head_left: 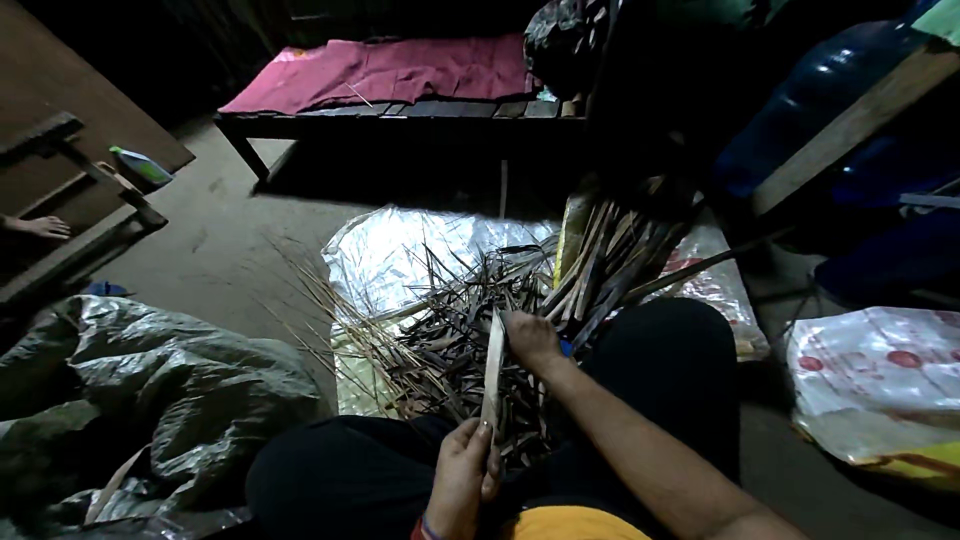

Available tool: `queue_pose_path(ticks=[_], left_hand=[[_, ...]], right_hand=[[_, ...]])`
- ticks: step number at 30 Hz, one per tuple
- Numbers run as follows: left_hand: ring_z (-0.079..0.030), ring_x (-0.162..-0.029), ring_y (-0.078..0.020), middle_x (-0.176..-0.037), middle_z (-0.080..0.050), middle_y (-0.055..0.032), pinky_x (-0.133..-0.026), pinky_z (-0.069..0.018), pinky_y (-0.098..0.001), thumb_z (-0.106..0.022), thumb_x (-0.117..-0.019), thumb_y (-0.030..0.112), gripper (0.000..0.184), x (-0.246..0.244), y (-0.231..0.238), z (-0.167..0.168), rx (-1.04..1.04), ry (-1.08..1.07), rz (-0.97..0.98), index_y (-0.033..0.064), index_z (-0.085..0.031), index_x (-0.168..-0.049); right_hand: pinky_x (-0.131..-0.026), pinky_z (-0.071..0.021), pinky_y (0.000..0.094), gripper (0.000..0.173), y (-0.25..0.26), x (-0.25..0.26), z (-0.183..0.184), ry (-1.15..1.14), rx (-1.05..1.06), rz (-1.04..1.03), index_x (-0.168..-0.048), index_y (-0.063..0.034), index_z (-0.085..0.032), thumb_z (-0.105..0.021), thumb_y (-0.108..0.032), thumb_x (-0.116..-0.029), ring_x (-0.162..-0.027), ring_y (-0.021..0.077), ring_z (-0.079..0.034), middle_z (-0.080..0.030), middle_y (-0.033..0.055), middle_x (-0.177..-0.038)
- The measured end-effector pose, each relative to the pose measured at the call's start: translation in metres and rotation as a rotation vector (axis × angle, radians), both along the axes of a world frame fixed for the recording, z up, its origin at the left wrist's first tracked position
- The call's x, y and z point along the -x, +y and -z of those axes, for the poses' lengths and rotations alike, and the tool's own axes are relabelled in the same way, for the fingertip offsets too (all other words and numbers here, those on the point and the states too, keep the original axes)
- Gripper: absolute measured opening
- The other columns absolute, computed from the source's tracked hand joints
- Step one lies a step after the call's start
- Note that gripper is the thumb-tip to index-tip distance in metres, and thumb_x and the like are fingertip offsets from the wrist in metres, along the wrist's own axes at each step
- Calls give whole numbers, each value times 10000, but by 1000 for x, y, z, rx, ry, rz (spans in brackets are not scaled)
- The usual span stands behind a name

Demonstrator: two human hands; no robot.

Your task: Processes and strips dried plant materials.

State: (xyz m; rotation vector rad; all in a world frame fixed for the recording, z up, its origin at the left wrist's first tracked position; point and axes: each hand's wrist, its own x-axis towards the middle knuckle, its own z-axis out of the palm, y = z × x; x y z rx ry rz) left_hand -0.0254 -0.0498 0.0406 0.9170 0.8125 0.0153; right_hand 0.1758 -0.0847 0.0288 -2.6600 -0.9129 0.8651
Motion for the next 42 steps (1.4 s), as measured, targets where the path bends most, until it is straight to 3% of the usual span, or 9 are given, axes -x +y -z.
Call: queue_pose_path(ticks=[5, 8, 10, 18, 22, 25, 29, 35, 42], left_hand=[[-404, -380, 24, -535, -490, 60, -370, -355, -121, -330, -1093, 96, 304, 20, 1, 14, -27, -35, 37, 52, -596, -952], [-434, -388, 9, -544, -513, 49, -378, -382, -134, -346, -1086, 123, 272, 20, 7, 25, -70, -57, 76, 50, -596, -1005], [-486, -415, -22, -569, -534, 38, -409, -442, -165, -358, -1080, 147, 261, 12, 11, 35, -113, -72, 145, 37, -594, -1059], [-659, -936, -90, -1056, -704, -115, -883, -540, -292, -493, -1054, 116, 283, -39, 40, 28, -870, -135, 372, -58, -684, -1170], [-648, -851, -23, -965, -704, -89, -797, -538, -190, -570, -1000, 61, 206, -66, 53, 12, -1100, -293, 151, -56, -724, -1070], [-652, -769, -1, -905, -710, -61, -729, -558, -183, -568, -992, 46, 194, -67, 70, 9, -1158, -319, 32, -62, -715, -1056], [-669, -754, -4, -892, -711, -44, -715, -581, -190, -578, -981, 23, 167, -58, 85, 12, -1185, -322, -61, -68, -706, -1041], [-673, -738, -10, -866, -713, -50, -706, -587, -195, -579, -974, 18, 172, -60, 84, 28, -1231, -335, -112, -82, -707, -1031], [-682, -769, -25, -887, -711, -69, -732, -596, -203, -583, -959, -8, 166, -58, 82, 18, -1320, -461, -89, -100, -709, -1016]], right_hand=[[-1031, -464, 627, 365, -3, -79, 18, 150, -162, 480, -1379, 0, -605, -526, -138, -1050, -1232, 440, -610, -633, 288, -1312], [-477, -405, 257, 315, -1, -91, 23, 410, -550, 768, -1109, -48, -642, -435, -285, -1115, -503, 85, -444, -516, -1, -655], [-407, -326, 189, 403, 0, -80, 2, 691, -700, 743, -1124, -59, -626, -397, -391, -1128, -420, 19, -351, -461, -64, -581], [-522, -437, 186, 247, 7, -32, -54, 345, -988, 52, -937, -5, -661, -498, -121, -1082, -536, 14, -471, -556, -20, -683], [-565, -451, 284, 222, 12, -2, -70, 65, -970, -118, -1018, -22, -703, -565, -190, -1064, -582, 93, -506, -594, 31, -716], [-610, -496, 351, 303, 2, 2, -65, 250, -803, 27, -1219, -15, -633, -542, -270, -1084, -631, 158, -547, -605, 91, -808], [-955, -515, 495, 447, -25, 11, -21, 578, -385, 92, -1430, 27, -496, -559, -230, -1069, -1076, 321, -641, -608, 253, -1286], [-875, -519, 454, 357, -35, 39, -17, 573, -262, -1, -1265, 64, -606, -380, -176, -1127, -913, 291, -639, -639, 221, -1055], [-1023, -500, 542, 342, -7, 51, -21, 381, -1, -127, -1351, 46, -554, -407, -146, -1109, -1214, 407, -631, -635, 275, -1267]])
